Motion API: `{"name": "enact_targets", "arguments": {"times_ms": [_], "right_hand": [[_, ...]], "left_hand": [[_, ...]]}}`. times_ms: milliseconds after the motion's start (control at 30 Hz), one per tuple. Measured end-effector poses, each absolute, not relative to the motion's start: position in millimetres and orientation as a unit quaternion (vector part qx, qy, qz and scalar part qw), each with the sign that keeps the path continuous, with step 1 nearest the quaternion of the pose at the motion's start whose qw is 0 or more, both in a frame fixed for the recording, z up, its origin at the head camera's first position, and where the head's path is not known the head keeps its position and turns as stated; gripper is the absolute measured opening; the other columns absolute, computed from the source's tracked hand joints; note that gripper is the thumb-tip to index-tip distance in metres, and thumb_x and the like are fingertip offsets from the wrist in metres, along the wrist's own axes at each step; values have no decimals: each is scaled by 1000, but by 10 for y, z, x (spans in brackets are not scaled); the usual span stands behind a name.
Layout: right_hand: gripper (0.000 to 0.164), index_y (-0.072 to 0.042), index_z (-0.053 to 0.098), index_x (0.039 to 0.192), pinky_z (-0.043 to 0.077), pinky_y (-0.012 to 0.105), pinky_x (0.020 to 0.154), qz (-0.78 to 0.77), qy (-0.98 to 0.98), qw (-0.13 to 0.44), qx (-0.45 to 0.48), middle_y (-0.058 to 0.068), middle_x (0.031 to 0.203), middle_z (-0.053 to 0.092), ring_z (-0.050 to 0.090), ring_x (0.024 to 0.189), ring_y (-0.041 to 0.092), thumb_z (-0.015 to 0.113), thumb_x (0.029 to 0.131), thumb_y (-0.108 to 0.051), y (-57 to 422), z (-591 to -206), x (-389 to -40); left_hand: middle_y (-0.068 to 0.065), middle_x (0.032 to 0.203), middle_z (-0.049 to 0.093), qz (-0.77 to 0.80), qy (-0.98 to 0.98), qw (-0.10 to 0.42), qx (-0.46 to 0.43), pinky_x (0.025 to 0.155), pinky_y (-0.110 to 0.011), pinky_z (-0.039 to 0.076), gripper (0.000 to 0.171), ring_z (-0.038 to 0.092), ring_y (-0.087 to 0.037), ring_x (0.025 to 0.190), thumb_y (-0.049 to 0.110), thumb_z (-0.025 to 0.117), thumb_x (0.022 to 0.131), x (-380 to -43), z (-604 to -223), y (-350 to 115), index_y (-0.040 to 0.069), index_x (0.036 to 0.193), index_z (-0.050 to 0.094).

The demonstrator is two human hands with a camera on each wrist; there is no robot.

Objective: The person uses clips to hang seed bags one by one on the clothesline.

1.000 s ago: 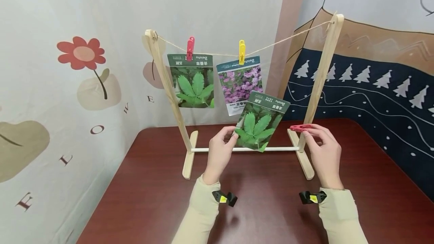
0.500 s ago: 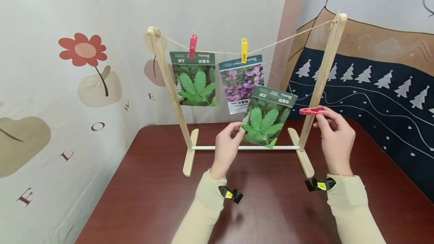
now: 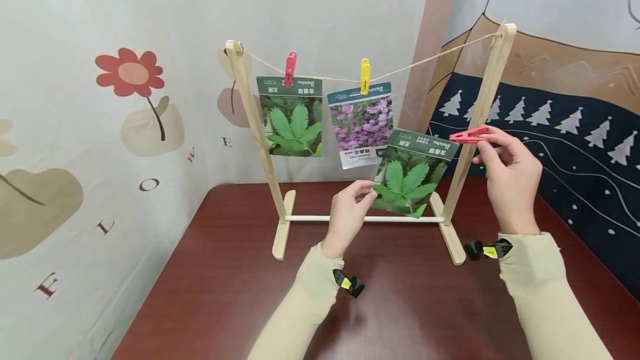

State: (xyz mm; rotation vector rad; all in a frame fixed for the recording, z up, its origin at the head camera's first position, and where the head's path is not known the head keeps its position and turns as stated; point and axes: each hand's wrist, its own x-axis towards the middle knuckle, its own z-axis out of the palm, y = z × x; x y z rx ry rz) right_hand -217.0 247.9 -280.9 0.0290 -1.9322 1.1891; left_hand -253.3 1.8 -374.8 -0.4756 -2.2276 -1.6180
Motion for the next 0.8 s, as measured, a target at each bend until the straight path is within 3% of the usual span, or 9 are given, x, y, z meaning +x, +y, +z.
{"name": "enact_targets", "arguments": {"times_ms": [167,400,533,800], "right_hand": [[26,-15,64,110,33,17,45,467,-769,434,40,-4,116,58,57,68,6,59,85,-21,2485,-2642,-2206],[24,-22,66,108,38,14,54,428,-787,440,61,-9,114,58,55,67,5,60,85,-26,2496,-2500,-2267],[24,-25,65,108,36,15,50,404,-800,440,62,-11,112,59,54,66,4,59,85,-29,2489,-2423,-2288],[24,-22,67,106,38,12,52,387,-804,440,101,-13,116,57,55,63,0,61,84,-26,2490,-2220,-2369]], "left_hand": [[4,88,66,-574,-784,168,-168,63,-19,49,19,61,-1,74,18,63,83,-2537,-3695,72,15,102,65],[0,89,66,-606,-757,167,-178,59,-20,49,20,61,-2,71,13,62,84,-2572,-3688,150,11,104,64],[-1,88,66,-619,-745,172,-181,59,-21,50,20,62,-3,69,12,62,84,-2588,-3660,202,10,104,64],[-5,91,65,-644,-724,171,-178,62,-27,51,22,62,-7,72,10,60,85,-2628,-3556,301,8,107,61]]}}
